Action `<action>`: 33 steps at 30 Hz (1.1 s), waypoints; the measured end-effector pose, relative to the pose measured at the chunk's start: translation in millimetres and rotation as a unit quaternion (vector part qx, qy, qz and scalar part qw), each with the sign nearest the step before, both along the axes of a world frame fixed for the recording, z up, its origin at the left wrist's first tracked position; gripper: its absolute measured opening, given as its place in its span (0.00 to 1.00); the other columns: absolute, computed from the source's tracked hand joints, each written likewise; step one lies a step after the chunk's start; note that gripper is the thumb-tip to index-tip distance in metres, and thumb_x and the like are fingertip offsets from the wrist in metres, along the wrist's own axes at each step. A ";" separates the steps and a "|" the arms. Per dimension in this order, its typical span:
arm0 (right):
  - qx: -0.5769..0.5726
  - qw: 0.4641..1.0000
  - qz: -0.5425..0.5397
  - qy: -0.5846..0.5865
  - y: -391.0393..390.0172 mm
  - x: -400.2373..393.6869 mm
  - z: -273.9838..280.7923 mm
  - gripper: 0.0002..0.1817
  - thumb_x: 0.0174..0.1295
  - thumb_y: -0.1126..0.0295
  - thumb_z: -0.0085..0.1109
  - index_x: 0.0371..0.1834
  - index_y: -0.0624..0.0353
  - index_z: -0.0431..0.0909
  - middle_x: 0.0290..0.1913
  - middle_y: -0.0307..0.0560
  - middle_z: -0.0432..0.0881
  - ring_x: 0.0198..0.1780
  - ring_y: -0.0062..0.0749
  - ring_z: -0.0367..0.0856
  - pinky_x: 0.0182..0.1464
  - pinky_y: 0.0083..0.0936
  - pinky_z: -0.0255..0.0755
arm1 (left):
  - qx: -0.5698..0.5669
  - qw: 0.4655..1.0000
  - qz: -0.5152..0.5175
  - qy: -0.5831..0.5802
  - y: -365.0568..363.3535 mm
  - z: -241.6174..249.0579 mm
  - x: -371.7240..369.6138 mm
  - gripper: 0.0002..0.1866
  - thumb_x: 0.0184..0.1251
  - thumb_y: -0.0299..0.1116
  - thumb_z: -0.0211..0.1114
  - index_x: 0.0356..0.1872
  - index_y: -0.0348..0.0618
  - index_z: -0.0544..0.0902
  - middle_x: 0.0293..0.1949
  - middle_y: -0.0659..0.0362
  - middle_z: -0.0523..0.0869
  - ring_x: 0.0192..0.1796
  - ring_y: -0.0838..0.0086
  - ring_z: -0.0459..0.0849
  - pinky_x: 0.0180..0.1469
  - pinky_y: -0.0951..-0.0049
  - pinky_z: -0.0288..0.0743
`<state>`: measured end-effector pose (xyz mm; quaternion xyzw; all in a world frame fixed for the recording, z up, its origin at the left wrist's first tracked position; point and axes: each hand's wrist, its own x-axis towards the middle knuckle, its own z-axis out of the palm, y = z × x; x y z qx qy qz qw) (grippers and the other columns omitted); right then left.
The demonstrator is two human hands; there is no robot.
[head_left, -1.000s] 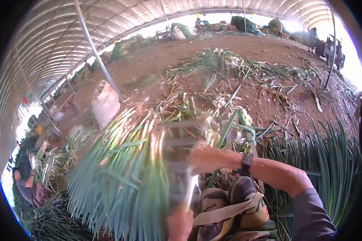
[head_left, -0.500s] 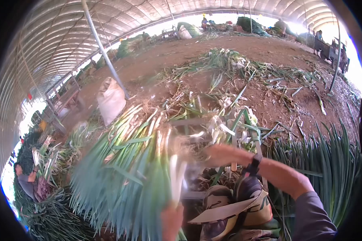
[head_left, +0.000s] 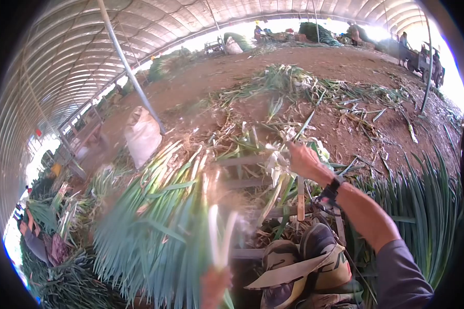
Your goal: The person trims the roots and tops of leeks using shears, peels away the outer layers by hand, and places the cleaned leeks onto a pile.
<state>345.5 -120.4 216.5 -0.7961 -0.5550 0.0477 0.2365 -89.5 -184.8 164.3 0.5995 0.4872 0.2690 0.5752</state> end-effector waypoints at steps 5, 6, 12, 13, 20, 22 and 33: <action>0.145 0.774 0.173 -0.591 -47.7 -31.0 4.8 0.34 0.59 0.64 0.60 0.73 0.51 0.67 0.70 0.47 0.72 0.63 0.37 0.73 0.58 0.40 0.70 | -0.042 0.996 -0.078 -0.031 43.5 -35.3 1.3 0.15 0.75 0.34 0.62 0.52 0.31 0.77 0.30 0.53 0.83 0.24 0.72 0.82 0.23 0.70 0.77; 0.053 0.828 0.217 -0.514 -49.5 -59.1 14.5 0.39 0.61 0.58 0.56 0.79 0.44 0.61 0.75 0.46 0.67 0.73 0.39 0.64 0.73 0.47 0.61 | -0.062 0.992 -0.099 -0.049 47.5 -31.3 8.4 0.15 0.74 0.33 0.62 0.52 0.31 0.77 0.30 0.53 0.83 0.24 0.72 0.82 0.23 0.70 0.77; 0.208 0.727 0.402 -0.517 -74.5 -126.0 30.7 0.32 0.57 0.63 0.64 0.69 0.50 0.72 0.64 0.42 0.76 0.65 0.33 0.73 0.63 0.34 0.70 | -0.098 0.947 -0.265 -0.151 63.0 -3.0 98.0 0.17 0.71 0.35 0.67 0.52 0.32 0.78 0.31 0.54 0.84 0.28 0.70 0.85 0.28 0.68 0.81; 0.167 0.742 0.413 -0.501 -71.1 -122.1 28.0 0.31 0.56 0.63 0.64 0.66 0.51 0.74 0.61 0.40 0.78 0.63 0.33 0.74 0.63 0.33 0.69 | -0.112 0.937 -0.300 -0.136 64.7 8.9 111.2 0.17 0.71 0.35 0.68 0.51 0.33 0.79 0.31 0.54 0.85 0.29 0.70 0.85 0.29 0.68 0.81; 0.152 0.800 0.447 -0.370 -73.0 -50.9 57.3 0.08 0.54 0.66 0.67 0.36 0.51 0.81 0.30 0.39 0.82 0.33 0.36 0.85 0.29 0.34 0.75 | -0.008 0.926 -0.371 -0.066 59.1 41.1 152.6 0.15 0.66 0.35 0.73 0.45 0.34 0.82 0.32 0.58 0.86 0.31 0.72 0.86 0.34 0.71 0.82; 0.087 0.808 0.421 -0.404 -85.8 -54.5 63.0 0.08 0.53 0.67 0.66 0.36 0.51 0.81 0.30 0.39 0.81 0.32 0.35 0.83 0.29 0.34 0.73 | -0.001 0.926 -0.376 -0.016 64.9 39.2 157.8 0.16 0.66 0.35 0.73 0.46 0.34 0.81 0.32 0.59 0.86 0.31 0.73 0.85 0.34 0.72 0.82; 0.085 0.857 0.390 -0.326 -128.5 -42.9 70.5 0.09 0.55 0.63 0.65 0.31 0.57 0.80 0.25 0.44 0.83 0.30 0.39 0.86 0.30 0.36 0.78 | 0.222 0.871 -0.429 0.092 59.9 78.3 191.8 0.16 0.62 0.27 0.72 0.51 0.37 0.82 0.40 0.58 0.87 0.39 0.74 0.85 0.43 0.73 0.78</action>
